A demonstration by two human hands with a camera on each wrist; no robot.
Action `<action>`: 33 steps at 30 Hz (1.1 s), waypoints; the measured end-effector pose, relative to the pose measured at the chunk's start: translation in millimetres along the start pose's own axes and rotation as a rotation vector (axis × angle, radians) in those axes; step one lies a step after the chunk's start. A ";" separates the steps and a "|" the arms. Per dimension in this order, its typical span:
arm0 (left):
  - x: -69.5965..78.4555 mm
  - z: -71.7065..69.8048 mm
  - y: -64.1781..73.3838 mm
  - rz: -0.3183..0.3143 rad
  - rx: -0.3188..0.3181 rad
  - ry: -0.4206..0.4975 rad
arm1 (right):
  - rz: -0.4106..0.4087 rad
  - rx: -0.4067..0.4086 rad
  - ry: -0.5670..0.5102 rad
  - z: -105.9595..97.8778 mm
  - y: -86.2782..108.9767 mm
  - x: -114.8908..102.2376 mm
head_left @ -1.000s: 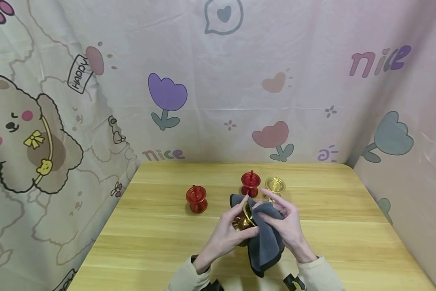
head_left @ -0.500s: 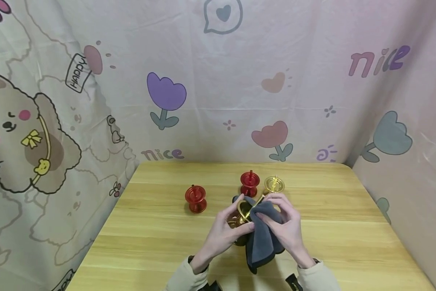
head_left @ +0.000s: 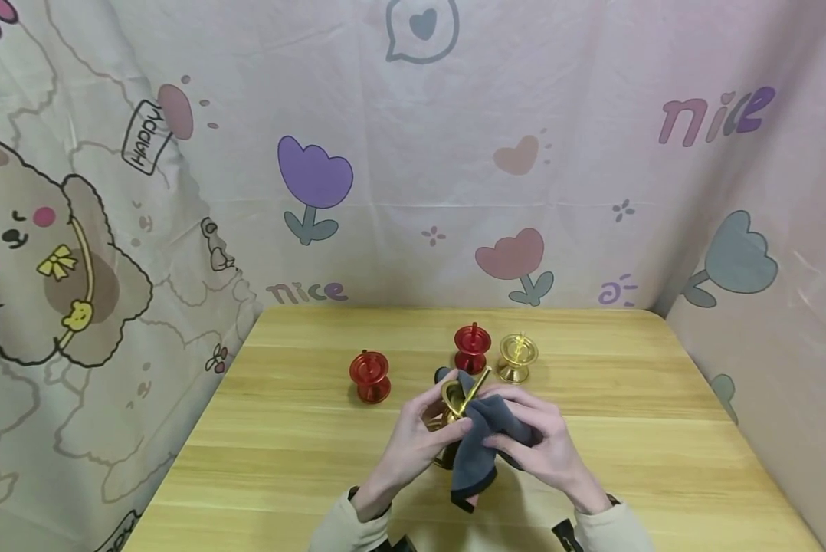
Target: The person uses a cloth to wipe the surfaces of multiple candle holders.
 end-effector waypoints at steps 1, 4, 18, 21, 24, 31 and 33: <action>0.0 0.5 -0.1 -0.001 -0.004 0.001 | -0.029 -0.006 0.020 0.1 -0.9 -2.1; -0.7 2.0 -0.4 -0.009 -0.012 0.010 | -0.111 -0.006 0.071 -0.1 -4.6 -7.9; 5.4 9.5 -0.6 -0.051 -0.103 0.067 | -0.211 0.112 0.074 -9.0 -18.7 -12.7; 5.1 7.3 1.1 -0.041 -0.070 0.020 | -0.232 0.114 0.122 -8.8 -18.7 -13.0; 3.7 2.6 4.9 -0.027 -0.003 -0.008 | -0.236 0.115 0.150 -10.0 -17.9 -13.0; 14.2 -2.2 11.8 0.143 0.065 0.079 | -0.201 0.103 0.159 -13.3 -16.2 -10.2; 17.4 -1.6 12.2 0.196 0.027 0.105 | -0.183 0.104 0.134 -12.9 -16.0 -8.9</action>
Point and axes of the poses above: each hand's wrist, its own y-axis away from the middle knuckle, its own z-axis out of the palm, x = y × z, the point moved 9 cm from there along -y, towards the middle knuckle, and after that the axes turned 15 degrees about -z, right-handed, at the moved point
